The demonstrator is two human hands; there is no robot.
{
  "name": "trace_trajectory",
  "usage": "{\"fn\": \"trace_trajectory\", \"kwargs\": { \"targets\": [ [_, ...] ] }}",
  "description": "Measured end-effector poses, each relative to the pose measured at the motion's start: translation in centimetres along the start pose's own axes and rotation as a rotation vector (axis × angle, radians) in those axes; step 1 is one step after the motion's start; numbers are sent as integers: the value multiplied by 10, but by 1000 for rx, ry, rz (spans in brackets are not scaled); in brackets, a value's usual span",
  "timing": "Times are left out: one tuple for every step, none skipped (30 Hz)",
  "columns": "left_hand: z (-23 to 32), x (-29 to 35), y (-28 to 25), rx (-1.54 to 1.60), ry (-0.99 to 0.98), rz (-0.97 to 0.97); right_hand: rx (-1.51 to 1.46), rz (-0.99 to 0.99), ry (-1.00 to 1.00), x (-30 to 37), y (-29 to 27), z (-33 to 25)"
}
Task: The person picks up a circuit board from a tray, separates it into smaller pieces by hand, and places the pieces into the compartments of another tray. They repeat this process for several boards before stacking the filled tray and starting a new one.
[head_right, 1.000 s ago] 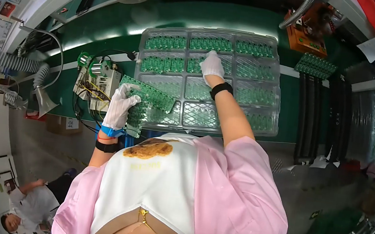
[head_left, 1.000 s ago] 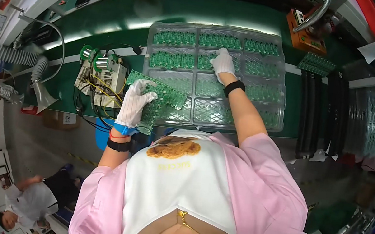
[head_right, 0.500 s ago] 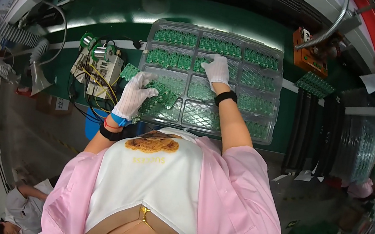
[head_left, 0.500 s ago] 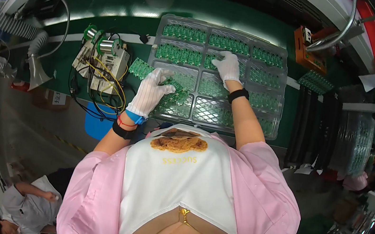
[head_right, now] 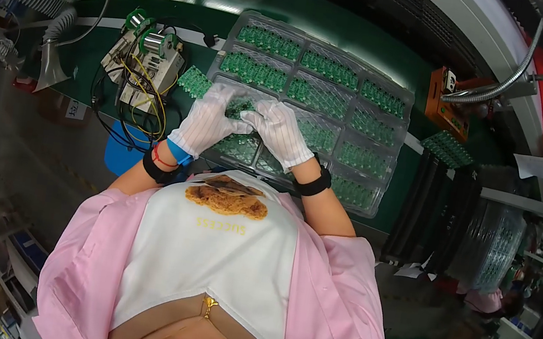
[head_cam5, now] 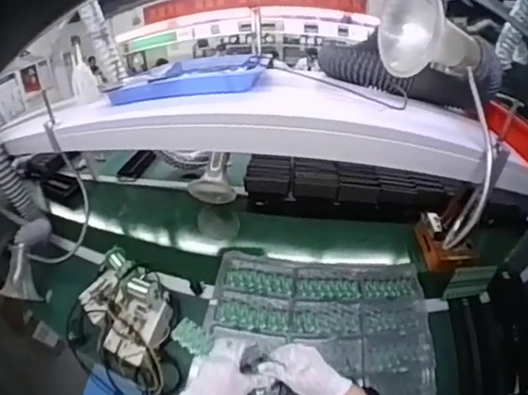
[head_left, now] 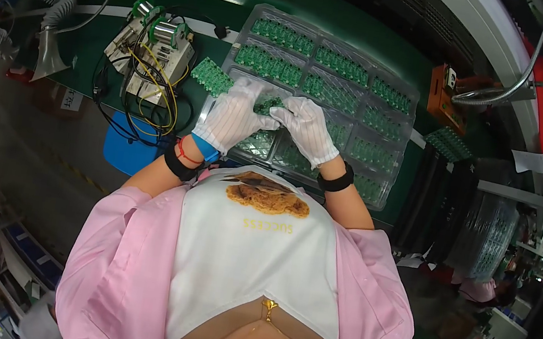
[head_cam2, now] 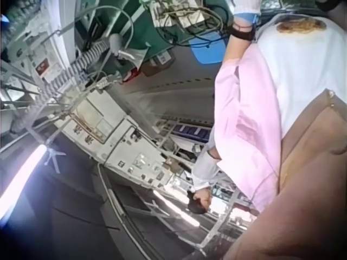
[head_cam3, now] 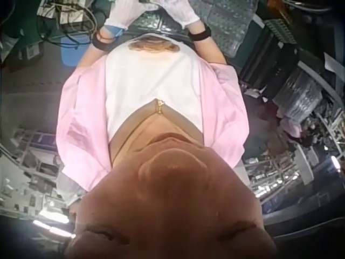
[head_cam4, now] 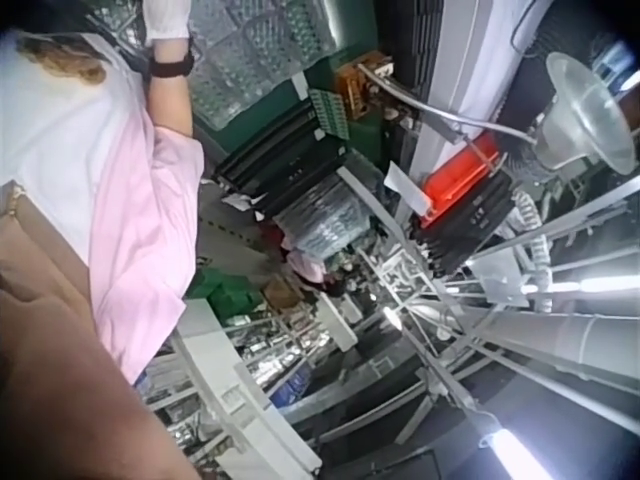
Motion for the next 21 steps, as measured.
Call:
{"fn": "trace_trajectory", "kwargs": {
  "targets": [
    [-5, 3, 5, 12, 6, -9, 61, -15, -22, 3, 1, 2],
    [-11, 6, 9, 25, 14, -20, 123, -28, -43, 5, 1, 3],
    [-14, 6, 11, 38, 22, -32, 129, -24, -36, 5, -3, 4],
    [-17, 8, 9, 42, 30, -38, 74, -22, -136, 4, -9, 1],
    [-14, 9, 8, -8, 177, -124, 22, -18, -234, 2, -16, -2],
    [-10, 10, 7, -59, 326, -209, -29, -12, -332, 2, -23, -5],
    [-5, 10, 8, -112, 474, -293, -20, -2, -323, 2, -28, -8],
    [-2, 8, 8, -109, 486, -300, -439, -156, 55, 1, -30, -3],
    [-1, 6, 8, -58, 422, -337, -855, -305, 437, 5, -27, -1],
    [0, 4, 8, -10, 354, -373, -1266, -453, 825, 12, -19, 1],
    [-1, 3, 7, 35, 283, -405, -1268, -449, 820, 9, -21, 7],
    [-7, 5, 5, 29, 283, -404, -1133, -311, 856, 3, -26, 26],
    [-17, 8, 1, -29, 351, -318, -996, -167, 888, 0, -33, 48],
    [-26, 10, -1, -81, 421, -236, -898, -81, 947, 3, -27, 85],
    [-25, 6, -3, -123, 503, -157, -793, 19, 1008, 14, -17, 132],
    [-23, 2, -1, -114, 525, -168, -520, 61, 1026, 26, -4, 183],
    [-22, -4, -3, 75, 323, -150, -253, 90, 1035, 36, 7, 218],
    [-21, -4, -9, 248, 104, -113, -259, 87, 1028, 31, 12, 217],
    [-23, -2, -10, 421, -115, -75, -152, 71, 1062, 29, 17, 216],
    [-23, 0, -9, 414, -116, -70, -45, 54, 1090, 23, 20, 209],
    [-26, 3, -5, 456, -138, -13, 65, 38, 1119, 19, 21, 204]
  ]
}}
Point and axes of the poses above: each hand's wrist, its own x-axis away from the middle knuckle, its own y-axis out of the palm, z = x × y, the point moved 3 cm from there along -x, towards the middle knuckle, and after that the axes turned 11 degrees about y, right-handed, at the moved point
